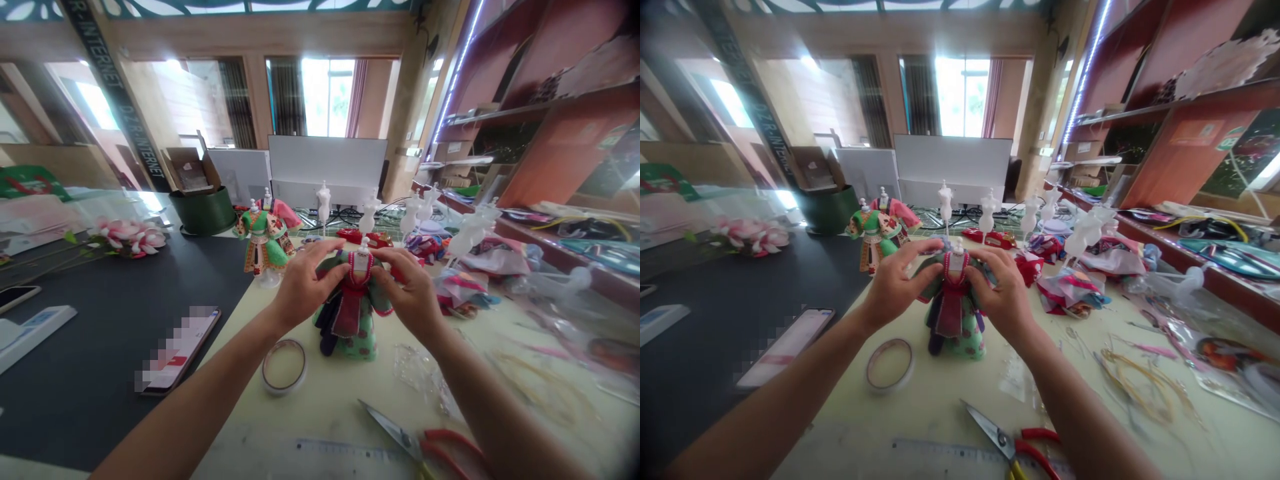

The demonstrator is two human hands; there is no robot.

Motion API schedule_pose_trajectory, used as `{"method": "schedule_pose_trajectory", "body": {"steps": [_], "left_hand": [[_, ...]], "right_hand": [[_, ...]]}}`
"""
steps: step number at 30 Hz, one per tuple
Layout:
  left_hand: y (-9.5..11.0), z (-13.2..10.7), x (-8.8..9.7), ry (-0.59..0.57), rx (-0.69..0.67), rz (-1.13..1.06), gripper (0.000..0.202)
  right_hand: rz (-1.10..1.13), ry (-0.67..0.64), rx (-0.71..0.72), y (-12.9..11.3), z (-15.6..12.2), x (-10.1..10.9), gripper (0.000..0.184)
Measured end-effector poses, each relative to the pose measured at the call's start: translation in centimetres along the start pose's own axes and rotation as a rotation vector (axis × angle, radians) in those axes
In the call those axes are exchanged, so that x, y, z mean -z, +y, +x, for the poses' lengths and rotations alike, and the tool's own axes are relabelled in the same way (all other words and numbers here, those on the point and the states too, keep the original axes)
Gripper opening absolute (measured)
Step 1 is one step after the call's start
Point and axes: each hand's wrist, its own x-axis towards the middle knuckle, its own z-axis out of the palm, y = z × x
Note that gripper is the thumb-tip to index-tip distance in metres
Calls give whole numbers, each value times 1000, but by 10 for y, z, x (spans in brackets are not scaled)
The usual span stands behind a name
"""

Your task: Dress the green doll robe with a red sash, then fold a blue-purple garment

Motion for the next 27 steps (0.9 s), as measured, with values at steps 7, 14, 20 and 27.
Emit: {"method": "schedule_pose_trajectory", "body": {"steps": [7,14,20,27], "left_hand": [[-32,-37,22,482,272,-130,22],[-60,-69,30,492,383,-160,19],[-63,-85,19,391,424,-164,16],[-65,-96,16,284,441,-157,14]], "right_hand": [[33,6,23,-9,19,6,18],[18,-80,-25,-14,35,-4,16],[32,-94,-121,-16,38,-3,15],[100,-144,-196,-18,39,0,19]]}}
